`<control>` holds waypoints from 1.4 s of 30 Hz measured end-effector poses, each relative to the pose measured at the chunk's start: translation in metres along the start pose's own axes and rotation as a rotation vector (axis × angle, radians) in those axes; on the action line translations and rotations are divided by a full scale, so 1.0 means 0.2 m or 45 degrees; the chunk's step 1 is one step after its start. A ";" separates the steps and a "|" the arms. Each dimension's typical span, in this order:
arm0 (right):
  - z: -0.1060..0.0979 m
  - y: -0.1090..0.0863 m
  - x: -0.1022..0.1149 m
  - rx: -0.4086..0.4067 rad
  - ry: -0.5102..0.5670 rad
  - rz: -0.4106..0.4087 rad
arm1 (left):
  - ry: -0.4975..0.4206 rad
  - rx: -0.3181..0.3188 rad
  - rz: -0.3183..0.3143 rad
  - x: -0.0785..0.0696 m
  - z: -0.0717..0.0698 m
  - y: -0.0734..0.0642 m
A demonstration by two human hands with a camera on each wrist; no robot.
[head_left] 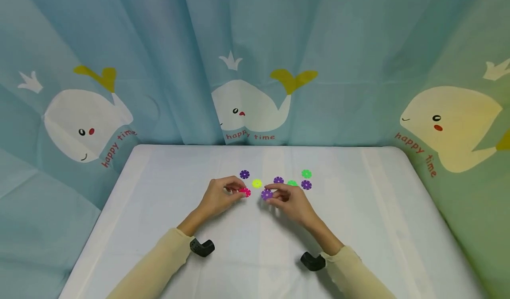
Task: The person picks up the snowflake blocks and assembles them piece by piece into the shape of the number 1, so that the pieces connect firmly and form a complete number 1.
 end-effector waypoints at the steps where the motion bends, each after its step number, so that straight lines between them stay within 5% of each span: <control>1: 0.00 0.00 0.01 0.001 0.009 0.002 | -0.007 -0.006 0.003 -0.02 0.00 0.00; 6: -0.02 -0.01 0.06 0.000 0.071 -0.021 | -0.098 -0.023 0.031 -0.10 -0.02 -0.01; 14: -0.03 -0.03 0.09 0.003 0.106 -0.082 | -0.233 0.025 -0.030 -0.15 -0.01 -0.02; 23: -0.01 -0.03 0.12 0.000 0.175 -0.085 | -0.214 0.014 -0.008 -0.15 0.00 -0.01; 42: 0.04 -0.04 0.06 0.019 0.362 0.072 | -0.166 0.025 0.109 -0.17 0.04 -0.01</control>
Point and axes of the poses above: each hand's wrist, its own y-axis towards the middle knuckle, its own z-axis out of the palm, x = y × z, the point moved 5 cm from there along y, towards the middle knuckle, and after that the axes turned 2 degrees about y, right-handed, at the moved point
